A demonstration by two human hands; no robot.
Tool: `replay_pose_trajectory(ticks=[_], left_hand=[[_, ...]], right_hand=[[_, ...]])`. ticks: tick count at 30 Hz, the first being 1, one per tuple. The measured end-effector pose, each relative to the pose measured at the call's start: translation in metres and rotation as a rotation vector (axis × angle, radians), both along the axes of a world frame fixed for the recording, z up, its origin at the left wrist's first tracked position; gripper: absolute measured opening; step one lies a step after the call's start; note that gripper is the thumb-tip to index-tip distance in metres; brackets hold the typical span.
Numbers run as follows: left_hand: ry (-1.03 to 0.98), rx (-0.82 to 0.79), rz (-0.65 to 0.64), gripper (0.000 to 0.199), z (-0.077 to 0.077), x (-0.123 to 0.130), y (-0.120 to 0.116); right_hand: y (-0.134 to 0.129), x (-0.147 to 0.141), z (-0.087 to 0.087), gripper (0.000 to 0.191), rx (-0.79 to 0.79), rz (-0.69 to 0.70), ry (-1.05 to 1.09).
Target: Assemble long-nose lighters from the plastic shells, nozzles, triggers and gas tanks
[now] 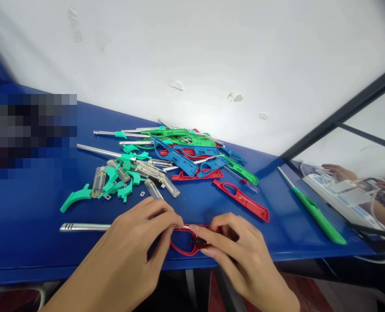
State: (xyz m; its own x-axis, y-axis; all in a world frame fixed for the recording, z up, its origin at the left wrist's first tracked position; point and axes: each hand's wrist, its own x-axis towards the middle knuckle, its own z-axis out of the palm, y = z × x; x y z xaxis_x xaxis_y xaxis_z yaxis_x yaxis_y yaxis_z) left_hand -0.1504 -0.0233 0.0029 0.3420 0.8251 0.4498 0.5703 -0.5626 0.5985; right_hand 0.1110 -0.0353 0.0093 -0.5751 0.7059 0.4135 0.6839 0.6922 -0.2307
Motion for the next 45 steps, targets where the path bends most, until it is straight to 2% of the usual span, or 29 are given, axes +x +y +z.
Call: replay_pose_trajectory(ticks=[10,14,19,31,38,42,45], left_hand=[[0.005,0.004,0.005,0.028,0.001,0.001,0.000],[-0.010,0.032,0.010,0.031,0.003,0.002,0.001],[-0.026,0.065,0.008,0.030,0.005,0.004,0.003],[-0.031,0.039,-0.012,0.032,0.009,0.004,0.002],[-0.050,0.036,-0.024,0.032,0.006,0.004,0.003],[-0.076,0.012,-0.034,0.031,0.001,0.003,0.003],[-0.077,-0.011,-0.047,0.029,-0.002,0.003,0.004]], right_hand=[[0.000,0.000,0.000,0.032,0.012,-0.005,-0.004],[-0.001,0.000,0.000,0.036,-0.025,-0.013,0.011],[0.000,0.000,-0.002,0.040,-0.113,-0.091,0.088],[0.003,-0.005,-0.001,0.037,-0.218,-0.148,0.236],[0.008,-0.008,0.005,0.024,-0.288,-0.172,0.295],[0.005,-0.007,0.005,0.026,-0.270,-0.183,0.260],[0.002,-0.005,0.004,0.022,-0.205,-0.137,0.204]])
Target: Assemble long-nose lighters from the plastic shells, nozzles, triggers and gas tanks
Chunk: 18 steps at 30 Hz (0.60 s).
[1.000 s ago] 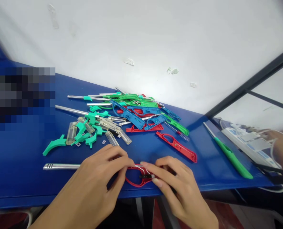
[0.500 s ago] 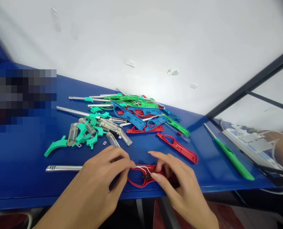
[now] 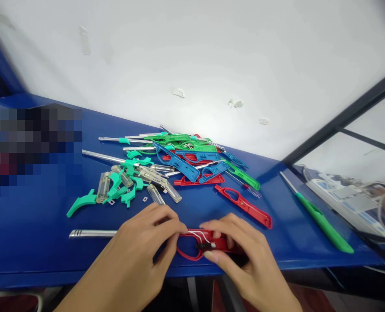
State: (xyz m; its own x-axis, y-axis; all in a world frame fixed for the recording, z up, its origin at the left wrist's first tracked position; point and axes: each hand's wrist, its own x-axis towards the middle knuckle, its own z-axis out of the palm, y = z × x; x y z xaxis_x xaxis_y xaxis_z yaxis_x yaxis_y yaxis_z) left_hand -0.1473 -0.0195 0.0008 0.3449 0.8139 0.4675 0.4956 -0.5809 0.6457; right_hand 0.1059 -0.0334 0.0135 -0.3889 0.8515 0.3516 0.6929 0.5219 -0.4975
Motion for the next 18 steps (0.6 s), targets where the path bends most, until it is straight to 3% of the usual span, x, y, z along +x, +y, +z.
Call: replay_pose_trajectory(ticks=[4,11,15,18], left_hand=[[-0.001,0.002,-0.011,0.031,-0.002,0.002,-0.003],[0.114,0.236,0.062,0.034,0.009,-0.009,-0.010],[0.139,0.396,0.401,0.018,0.010,-0.042,-0.002],[0.223,0.390,0.578,0.023,0.001,-0.063,0.006]], right_hand=[[0.000,0.004,-0.002,0.019,0.116,0.095,-0.070],[0.004,0.008,-0.006,0.024,0.216,0.136,-0.142],[0.006,0.007,-0.007,0.025,0.239,0.152,-0.172],[0.008,0.004,-0.004,0.025,0.249,0.149,-0.170]])
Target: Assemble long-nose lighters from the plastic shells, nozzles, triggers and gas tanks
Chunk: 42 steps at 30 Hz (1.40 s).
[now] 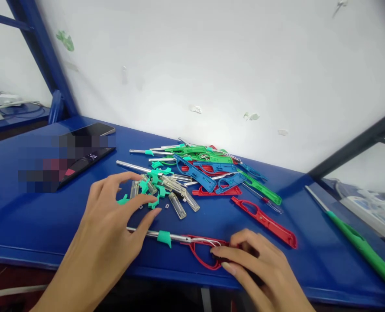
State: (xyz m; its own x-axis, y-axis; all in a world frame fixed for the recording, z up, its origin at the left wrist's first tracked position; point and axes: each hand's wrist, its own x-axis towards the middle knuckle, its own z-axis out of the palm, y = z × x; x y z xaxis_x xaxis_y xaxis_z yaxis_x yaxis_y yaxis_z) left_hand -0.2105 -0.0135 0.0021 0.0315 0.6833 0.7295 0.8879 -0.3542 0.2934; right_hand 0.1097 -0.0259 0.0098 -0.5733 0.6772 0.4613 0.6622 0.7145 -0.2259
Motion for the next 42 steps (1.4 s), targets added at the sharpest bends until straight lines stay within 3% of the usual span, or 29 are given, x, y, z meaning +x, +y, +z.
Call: replay_pose_trajectory(ticks=[7,13,22,28,35,39,42], left_hand=[[0.064,-0.048,0.087,0.031,-0.017,-0.008,0.007],[0.025,-0.053,0.061,0.029,-0.019,-0.008,0.009],[0.006,-0.103,0.056,0.033,-0.024,-0.007,0.011],[-0.016,-0.084,0.036,0.022,-0.020,-0.006,0.009],[-0.172,-0.004,-0.188,0.019,0.004,0.010,-0.007],[-0.263,-0.068,-0.354,0.024,0.014,0.035,-0.020],[-0.292,-0.142,-0.441,0.028,0.014,0.049,-0.021]], right_hand=[[0.004,-0.013,0.003,0.033,-0.047,0.025,0.039],[0.003,-0.017,-0.006,0.024,-0.117,-0.020,0.082],[0.001,-0.030,0.003,0.032,-0.086,-0.033,0.201],[0.001,-0.030,0.002,0.028,-0.075,-0.031,0.233],[0.000,-0.030,0.000,0.024,-0.067,-0.038,0.237],[-0.001,-0.028,-0.004,0.023,-0.053,-0.056,0.204],[-0.003,-0.027,-0.006,0.021,-0.039,-0.046,0.190]])
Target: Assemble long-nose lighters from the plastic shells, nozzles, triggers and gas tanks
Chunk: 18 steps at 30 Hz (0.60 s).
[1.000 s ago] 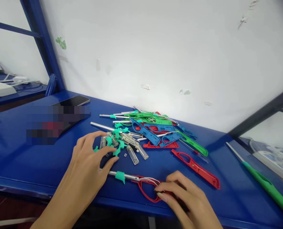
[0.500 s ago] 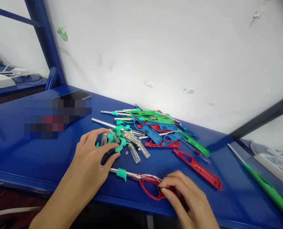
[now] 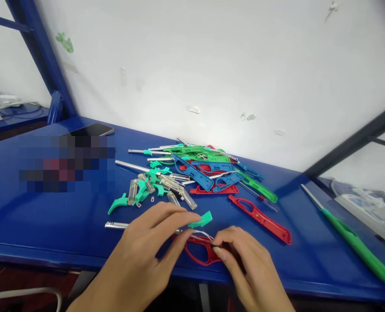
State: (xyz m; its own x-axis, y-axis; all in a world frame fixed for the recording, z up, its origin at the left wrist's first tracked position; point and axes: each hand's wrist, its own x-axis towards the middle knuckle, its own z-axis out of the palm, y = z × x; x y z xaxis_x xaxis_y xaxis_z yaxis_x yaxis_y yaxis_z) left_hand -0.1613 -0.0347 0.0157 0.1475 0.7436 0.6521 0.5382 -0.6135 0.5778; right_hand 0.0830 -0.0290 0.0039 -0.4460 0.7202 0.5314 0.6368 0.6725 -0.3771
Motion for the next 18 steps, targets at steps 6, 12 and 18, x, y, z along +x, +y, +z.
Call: replay_pose_trajectory(ticks=[6,12,18], left_hand=[[0.030,-0.144,-0.057,0.028,-0.011,0.005,0.007],[0.039,-0.151,-0.035,0.023,-0.013,0.004,0.007],[0.061,-0.106,0.036,0.020,-0.009,0.005,0.003]], right_hand=[[-0.001,-0.001,0.001,0.022,0.055,0.010,-0.039],[-0.001,0.001,-0.004,0.026,0.094,-0.018,-0.023],[-0.001,0.000,-0.005,0.022,0.118,-0.001,-0.044]])
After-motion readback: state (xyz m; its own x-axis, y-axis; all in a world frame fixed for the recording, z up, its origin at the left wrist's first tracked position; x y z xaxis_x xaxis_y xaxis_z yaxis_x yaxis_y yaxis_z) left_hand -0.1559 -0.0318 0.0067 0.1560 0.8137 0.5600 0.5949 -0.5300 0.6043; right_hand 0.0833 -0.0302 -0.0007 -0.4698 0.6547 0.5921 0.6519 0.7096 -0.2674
